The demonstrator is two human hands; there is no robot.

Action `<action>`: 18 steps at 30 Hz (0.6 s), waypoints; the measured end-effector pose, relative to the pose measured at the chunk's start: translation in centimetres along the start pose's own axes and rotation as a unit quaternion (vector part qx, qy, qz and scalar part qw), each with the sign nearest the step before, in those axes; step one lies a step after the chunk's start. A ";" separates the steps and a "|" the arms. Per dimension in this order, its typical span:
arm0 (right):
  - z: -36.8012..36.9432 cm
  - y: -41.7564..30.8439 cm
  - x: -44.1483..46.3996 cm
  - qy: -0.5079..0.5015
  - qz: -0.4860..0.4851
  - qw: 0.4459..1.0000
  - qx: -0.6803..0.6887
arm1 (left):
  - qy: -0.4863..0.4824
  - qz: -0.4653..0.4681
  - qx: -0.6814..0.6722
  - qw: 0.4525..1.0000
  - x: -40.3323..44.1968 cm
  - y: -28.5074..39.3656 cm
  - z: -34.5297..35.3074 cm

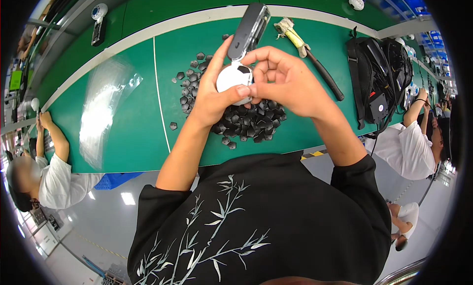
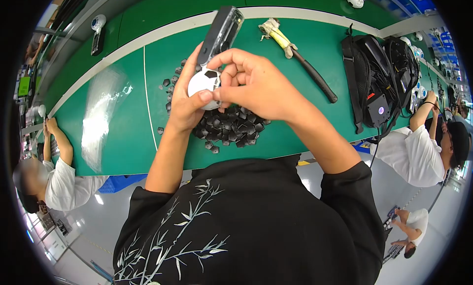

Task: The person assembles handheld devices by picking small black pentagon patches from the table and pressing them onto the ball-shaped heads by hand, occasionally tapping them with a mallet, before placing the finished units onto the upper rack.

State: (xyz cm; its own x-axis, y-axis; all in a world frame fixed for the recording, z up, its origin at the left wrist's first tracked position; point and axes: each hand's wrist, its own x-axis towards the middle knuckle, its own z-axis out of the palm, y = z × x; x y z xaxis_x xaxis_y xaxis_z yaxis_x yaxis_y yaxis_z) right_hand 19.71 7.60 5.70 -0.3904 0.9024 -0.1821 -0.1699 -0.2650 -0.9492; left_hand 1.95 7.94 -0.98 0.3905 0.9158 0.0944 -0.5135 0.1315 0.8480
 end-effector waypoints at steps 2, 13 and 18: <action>-0.6 0.1 0.1 -0.005 0.001 1.000 0.026 | -0.002 -0.008 -0.016 1.000 -0.1 0.1 -0.1; -3.6 6.3 -0.4 0.119 -0.110 0.819 -0.551 | 0.025 0.007 -0.123 0.992 0.6 0.7 -0.2; -3.3 8.2 0.5 0.111 -0.235 0.717 -0.647 | 0.118 0.074 -0.007 0.990 0.3 1.1 1.4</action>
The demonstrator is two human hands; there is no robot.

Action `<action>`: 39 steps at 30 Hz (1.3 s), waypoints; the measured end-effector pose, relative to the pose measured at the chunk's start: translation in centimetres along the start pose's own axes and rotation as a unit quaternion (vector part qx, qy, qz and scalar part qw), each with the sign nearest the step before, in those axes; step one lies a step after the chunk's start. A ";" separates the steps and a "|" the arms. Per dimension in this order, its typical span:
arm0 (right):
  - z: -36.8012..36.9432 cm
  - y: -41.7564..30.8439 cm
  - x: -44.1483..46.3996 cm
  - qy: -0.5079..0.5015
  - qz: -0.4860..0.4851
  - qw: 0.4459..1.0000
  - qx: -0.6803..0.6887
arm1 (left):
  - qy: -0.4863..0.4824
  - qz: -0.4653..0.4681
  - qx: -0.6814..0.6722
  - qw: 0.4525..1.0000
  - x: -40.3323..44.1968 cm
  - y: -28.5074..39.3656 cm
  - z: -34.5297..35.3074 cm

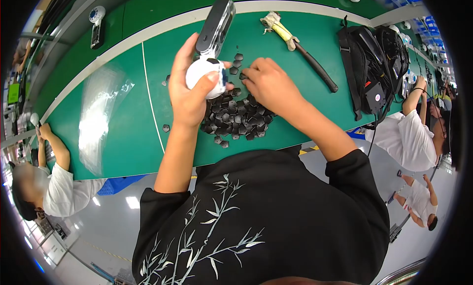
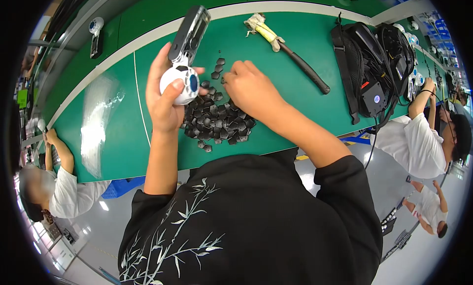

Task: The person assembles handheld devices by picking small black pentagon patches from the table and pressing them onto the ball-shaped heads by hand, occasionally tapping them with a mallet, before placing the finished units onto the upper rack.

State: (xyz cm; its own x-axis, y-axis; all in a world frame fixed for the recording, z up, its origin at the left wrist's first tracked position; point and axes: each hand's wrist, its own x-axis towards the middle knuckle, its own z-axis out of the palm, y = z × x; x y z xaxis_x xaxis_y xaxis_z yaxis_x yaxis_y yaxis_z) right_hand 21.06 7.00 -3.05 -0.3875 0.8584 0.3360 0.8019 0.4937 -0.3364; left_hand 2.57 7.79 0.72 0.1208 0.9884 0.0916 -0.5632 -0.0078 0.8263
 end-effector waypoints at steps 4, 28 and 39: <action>-0.3 -0.3 0.4 -0.068 -0.081 0.987 -0.122 | 0.040 0.049 0.179 0.982 -0.4 1.2 -0.2; -11.5 0.6 0.4 0.070 0.152 0.797 0.580 | -0.137 0.151 0.300 0.932 2.3 -0.9 5.6; -11.4 1.8 2.9 0.023 0.180 0.785 0.592 | -0.079 0.064 0.252 0.962 3.1 -1.3 6.9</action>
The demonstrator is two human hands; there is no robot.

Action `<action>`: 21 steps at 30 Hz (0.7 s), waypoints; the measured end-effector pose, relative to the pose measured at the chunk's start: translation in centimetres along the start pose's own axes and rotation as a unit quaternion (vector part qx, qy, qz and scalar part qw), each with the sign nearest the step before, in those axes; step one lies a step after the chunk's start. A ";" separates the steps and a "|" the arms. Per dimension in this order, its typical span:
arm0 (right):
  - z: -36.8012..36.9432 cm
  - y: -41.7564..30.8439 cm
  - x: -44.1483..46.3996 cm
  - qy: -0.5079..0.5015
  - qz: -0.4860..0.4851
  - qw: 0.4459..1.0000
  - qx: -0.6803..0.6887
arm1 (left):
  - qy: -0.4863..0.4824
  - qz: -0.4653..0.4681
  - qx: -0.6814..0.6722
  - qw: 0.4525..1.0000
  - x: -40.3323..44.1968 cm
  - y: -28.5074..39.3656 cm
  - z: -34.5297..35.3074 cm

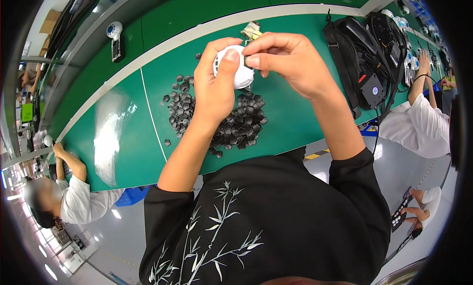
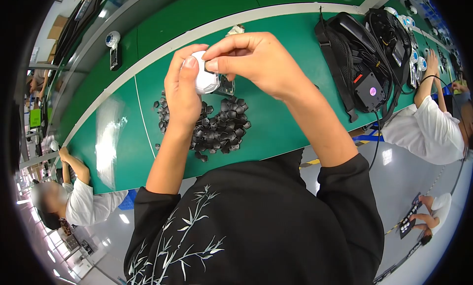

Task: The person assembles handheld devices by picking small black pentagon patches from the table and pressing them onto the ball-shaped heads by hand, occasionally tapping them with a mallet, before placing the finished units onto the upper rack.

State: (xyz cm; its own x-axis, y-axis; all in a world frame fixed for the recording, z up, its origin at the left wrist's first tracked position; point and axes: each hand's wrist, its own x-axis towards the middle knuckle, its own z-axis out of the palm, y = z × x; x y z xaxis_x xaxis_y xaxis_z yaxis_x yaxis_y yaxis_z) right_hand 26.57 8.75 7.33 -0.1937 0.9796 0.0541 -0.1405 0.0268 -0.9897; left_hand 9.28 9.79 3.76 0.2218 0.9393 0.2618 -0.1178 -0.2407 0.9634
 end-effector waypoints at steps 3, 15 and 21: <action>0.0 0.5 0.6 -0.016 0.056 0.993 0.102 | 0.010 0.004 -0.043 0.999 0.2 -0.6 0.1; -2.8 1.6 2.7 -0.111 0.118 0.964 0.211 | -0.019 0.124 0.070 0.990 0.4 -0.4 0.6; -3.4 1.4 2.8 -0.126 0.139 0.957 0.223 | -0.118 0.351 0.224 0.902 2.3 -1.5 -0.2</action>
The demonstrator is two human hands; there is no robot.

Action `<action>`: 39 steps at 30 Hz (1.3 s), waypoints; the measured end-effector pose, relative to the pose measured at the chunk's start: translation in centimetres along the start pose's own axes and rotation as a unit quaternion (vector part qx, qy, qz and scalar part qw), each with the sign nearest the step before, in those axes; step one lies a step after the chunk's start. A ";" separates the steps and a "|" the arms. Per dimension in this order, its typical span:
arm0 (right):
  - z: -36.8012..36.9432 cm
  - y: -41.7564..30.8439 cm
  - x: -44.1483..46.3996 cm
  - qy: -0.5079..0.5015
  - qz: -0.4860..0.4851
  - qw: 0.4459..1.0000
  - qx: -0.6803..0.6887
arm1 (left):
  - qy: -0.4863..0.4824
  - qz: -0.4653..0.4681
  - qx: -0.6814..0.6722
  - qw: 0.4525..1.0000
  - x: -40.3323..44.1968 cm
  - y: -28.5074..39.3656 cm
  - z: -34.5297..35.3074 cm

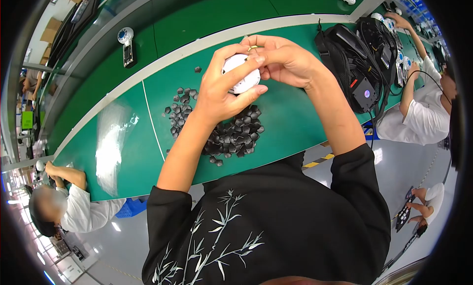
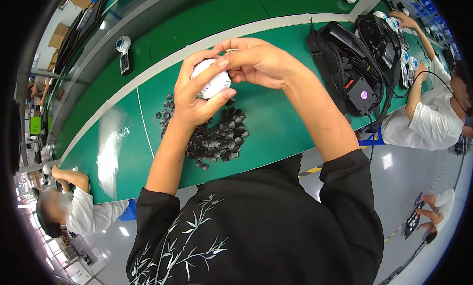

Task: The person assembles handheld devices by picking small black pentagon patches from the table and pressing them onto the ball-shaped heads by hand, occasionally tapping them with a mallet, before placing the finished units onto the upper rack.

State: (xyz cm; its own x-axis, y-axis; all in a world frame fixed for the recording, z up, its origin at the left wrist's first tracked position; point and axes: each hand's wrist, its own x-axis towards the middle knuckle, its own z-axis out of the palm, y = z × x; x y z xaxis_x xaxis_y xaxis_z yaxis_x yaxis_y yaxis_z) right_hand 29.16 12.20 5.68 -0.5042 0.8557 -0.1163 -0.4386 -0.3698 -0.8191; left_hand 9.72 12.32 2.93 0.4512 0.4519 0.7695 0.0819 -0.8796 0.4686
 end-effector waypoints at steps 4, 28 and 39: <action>-0.1 -0.1 0.2 0.004 0.007 1.000 0.005 | 0.001 0.007 -0.028 1.000 0.3 -0.5 0.0; -3.5 2.6 0.3 0.115 -0.056 0.975 0.183 | -0.005 0.111 0.111 0.988 1.7 -0.8 -0.5; -0.1 6.4 -5.4 0.245 -0.035 0.950 -0.190 | 0.032 0.099 0.117 0.988 1.8 -2.1 -0.3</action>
State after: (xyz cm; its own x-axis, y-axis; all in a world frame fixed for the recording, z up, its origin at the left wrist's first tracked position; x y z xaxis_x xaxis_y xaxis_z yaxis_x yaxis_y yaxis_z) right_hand 29.15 5.27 0.94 -0.0365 0.9735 -0.2258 -0.1105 -0.2285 -0.9672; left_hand 10.11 15.07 3.45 0.4220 0.2697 0.8655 0.2038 -0.9585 0.1993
